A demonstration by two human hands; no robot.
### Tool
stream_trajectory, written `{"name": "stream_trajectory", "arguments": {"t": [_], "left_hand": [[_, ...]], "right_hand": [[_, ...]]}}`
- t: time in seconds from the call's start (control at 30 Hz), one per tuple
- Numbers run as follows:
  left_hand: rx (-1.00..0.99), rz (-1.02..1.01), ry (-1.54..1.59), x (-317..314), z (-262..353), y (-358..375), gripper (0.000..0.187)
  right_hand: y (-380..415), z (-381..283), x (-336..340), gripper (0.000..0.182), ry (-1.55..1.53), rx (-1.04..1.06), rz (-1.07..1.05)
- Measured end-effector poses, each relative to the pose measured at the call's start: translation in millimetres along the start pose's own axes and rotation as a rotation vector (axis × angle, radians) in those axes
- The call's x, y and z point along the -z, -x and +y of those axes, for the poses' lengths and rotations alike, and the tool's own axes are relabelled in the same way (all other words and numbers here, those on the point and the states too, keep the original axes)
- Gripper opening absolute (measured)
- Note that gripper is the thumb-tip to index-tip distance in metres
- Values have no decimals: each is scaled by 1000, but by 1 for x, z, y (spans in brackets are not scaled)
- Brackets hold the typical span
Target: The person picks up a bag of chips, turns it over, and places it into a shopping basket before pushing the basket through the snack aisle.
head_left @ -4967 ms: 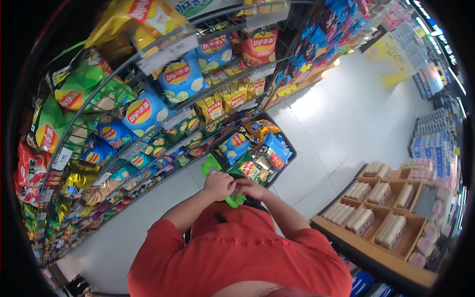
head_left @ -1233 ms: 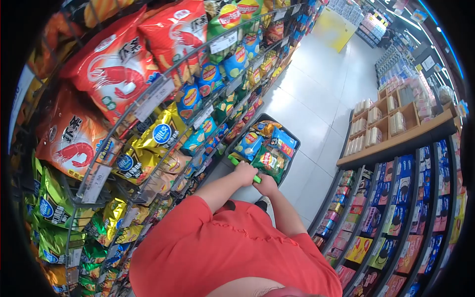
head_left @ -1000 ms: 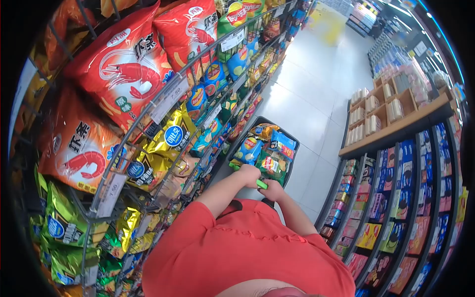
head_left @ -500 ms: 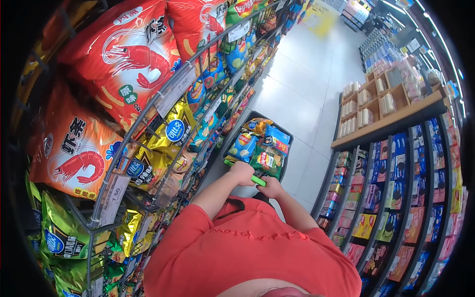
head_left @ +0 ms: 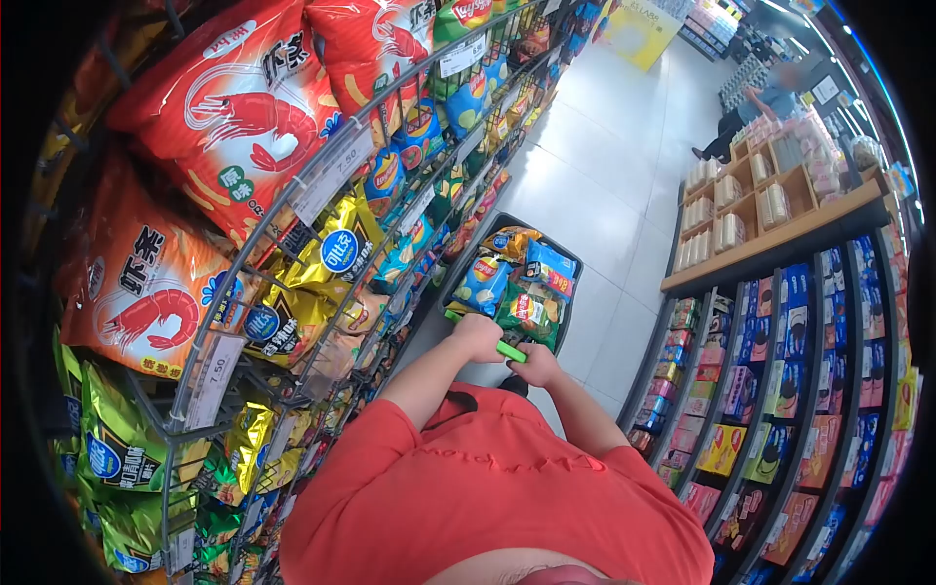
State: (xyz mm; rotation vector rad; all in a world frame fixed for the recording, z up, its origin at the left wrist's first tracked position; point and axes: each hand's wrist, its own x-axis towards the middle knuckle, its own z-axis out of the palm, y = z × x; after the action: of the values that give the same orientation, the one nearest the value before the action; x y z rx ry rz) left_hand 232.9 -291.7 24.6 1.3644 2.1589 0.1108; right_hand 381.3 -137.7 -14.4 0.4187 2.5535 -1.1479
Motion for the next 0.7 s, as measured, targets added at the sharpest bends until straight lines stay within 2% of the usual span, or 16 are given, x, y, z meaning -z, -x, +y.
{"name": "stream_trajectory", "arguments": {"t": [0.7], "left_hand": [[27, 23, 17, -10, 0, 2, 43]], "right_hand": [[-1, 3, -3, 29, -12, -7, -37]]}}
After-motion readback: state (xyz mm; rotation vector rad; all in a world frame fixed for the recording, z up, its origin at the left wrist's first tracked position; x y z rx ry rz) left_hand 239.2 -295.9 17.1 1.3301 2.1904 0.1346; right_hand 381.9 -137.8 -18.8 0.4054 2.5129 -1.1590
